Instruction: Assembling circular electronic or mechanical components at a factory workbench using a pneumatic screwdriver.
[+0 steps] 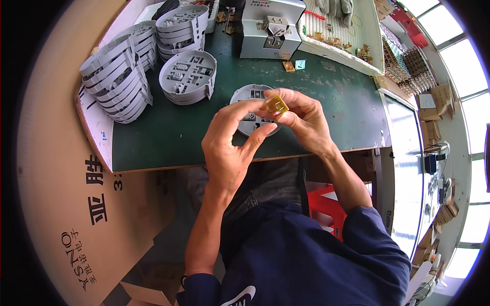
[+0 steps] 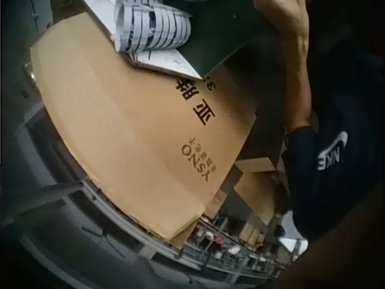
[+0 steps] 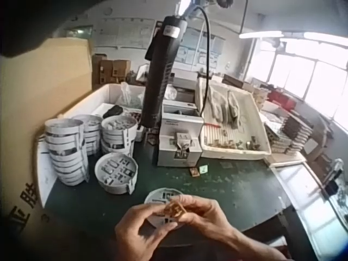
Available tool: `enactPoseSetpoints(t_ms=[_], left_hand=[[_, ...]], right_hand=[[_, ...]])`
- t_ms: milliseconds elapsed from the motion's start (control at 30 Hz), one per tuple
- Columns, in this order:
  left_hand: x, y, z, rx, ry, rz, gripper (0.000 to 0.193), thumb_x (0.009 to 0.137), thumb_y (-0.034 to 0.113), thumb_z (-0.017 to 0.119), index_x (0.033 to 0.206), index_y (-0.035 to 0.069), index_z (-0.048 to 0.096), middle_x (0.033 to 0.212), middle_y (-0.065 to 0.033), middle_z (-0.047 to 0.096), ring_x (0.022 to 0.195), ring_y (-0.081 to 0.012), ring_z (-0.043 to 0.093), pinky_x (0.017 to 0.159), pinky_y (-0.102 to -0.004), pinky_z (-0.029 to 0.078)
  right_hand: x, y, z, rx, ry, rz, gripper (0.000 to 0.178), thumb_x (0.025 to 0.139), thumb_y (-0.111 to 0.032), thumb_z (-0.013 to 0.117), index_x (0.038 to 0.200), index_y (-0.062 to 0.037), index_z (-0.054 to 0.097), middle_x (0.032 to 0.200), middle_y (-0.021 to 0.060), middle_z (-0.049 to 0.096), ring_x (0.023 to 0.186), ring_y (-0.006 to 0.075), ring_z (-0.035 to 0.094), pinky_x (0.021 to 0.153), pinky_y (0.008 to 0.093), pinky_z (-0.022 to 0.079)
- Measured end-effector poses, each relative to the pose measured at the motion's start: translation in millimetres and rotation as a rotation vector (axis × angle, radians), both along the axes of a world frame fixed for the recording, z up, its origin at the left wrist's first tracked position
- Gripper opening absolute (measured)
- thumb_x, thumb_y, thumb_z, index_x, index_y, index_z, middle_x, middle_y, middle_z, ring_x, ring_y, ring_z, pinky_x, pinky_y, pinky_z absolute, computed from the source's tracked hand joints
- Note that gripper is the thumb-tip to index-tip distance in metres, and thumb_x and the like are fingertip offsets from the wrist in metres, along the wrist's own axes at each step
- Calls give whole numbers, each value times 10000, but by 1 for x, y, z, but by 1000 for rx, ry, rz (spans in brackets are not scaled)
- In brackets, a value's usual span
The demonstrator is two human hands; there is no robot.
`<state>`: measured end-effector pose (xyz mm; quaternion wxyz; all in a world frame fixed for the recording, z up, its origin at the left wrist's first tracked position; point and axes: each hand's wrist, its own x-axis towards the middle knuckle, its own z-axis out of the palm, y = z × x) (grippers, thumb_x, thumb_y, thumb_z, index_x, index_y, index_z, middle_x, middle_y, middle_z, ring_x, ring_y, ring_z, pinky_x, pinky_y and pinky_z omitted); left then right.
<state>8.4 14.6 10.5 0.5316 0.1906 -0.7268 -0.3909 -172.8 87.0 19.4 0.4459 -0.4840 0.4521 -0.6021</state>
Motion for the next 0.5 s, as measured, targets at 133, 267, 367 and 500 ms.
enactPoseSetpoints(t_ms=[133, 267, 367, 500], left_hand=[[3, -3, 1, 72, -67, 50, 325, 845, 122, 850, 1138, 40, 736, 1169, -94, 724, 1104, -224, 673, 979, -363, 519], [-2, -3, 5, -26, -88, 88, 253, 856, 129, 840, 1081, 50, 756, 1171, -100, 721, 1083, -231, 676, 956, -363, 519], [-9, -5, 1, -52, -49, 119, 210, 832, 108, 843, 1028, 91, 771, 1149, -68, 722, 1055, -254, 659, 874, -371, 534], [-8, -6, -1, 12, -50, 136, 150, 841, 94, 831, 977, 74, 773, 1128, -65, 726, 1051, -252, 658, 871, -368, 531]], right_hand=[[-13, -3, 7, -9, 156, -62, 449, 931, -107, 758, 1339, 3, 608, 1278, 107, 690, 1196, 215, 664, 1067, 387, 528], [-14, -5, 16, 13, 202, -74, 401, 942, -49, 729, 1322, 15, 615, 1266, 110, 695, 1200, 204, 658, 1074, 372, 518], [-6, -3, 22, 66, 248, -100, 389, 946, -35, 719, 1318, 23, 619, 1256, 108, 701, 1194, 187, 654, 1063, 342, 520], [0, 0, 25, 63, 369, -117, 379, 950, -37, 717, 1312, 32, 627, 1242, 105, 708, 1184, 171, 651, 1051, 318, 521]])
